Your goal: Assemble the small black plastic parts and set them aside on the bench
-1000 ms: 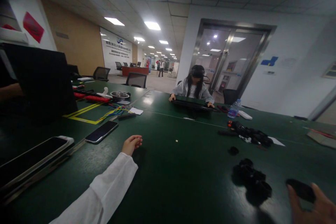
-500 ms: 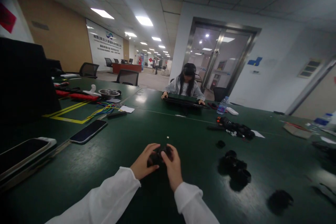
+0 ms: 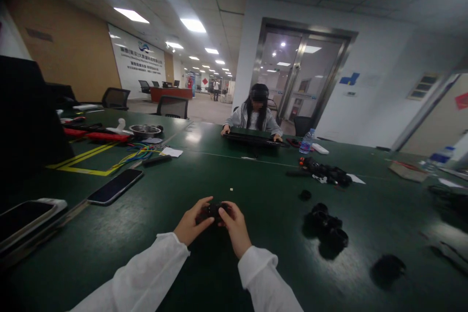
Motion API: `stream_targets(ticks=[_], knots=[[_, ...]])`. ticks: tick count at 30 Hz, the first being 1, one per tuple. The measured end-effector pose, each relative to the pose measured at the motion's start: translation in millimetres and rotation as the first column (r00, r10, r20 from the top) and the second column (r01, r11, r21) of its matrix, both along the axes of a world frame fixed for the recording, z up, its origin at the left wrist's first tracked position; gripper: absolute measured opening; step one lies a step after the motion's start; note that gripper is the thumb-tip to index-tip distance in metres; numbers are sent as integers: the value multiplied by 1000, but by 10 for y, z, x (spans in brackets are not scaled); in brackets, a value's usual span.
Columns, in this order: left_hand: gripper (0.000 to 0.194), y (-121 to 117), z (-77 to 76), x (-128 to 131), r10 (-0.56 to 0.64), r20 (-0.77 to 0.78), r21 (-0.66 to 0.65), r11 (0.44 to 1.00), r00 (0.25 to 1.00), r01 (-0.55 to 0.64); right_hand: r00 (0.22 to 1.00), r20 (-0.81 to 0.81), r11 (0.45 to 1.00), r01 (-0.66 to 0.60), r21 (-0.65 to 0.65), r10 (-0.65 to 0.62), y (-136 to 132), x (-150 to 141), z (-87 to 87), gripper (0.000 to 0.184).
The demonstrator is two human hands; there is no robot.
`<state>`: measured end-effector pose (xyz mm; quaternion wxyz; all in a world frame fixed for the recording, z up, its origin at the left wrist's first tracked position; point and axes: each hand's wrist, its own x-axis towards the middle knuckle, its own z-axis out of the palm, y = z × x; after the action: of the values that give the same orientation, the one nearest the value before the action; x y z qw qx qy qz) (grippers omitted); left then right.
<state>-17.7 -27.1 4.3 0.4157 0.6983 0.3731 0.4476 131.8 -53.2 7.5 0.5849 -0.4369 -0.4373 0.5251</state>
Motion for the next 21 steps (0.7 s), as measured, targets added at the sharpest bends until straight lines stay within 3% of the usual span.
stream_targets(ticks=[3,7,13,21], knots=[[45,8,22,-11,1,57,-77,997,998,3,999,15,999,-37,2,37,-28,-11,26,29],[35,17,45,-24,-29,2,-80,996,1000,29,997,32,998,-63,10,63,-53,-10,47,32],[55,-16,51,-12,-172,3,-46,984,985,172,993,-109,999,-44,-26,41,-47,-5,89,31],[43,6,33,-29,-78,-63,-50,996,995,75,991,-110,996,-83,-27,80,-61,3,120,29]])
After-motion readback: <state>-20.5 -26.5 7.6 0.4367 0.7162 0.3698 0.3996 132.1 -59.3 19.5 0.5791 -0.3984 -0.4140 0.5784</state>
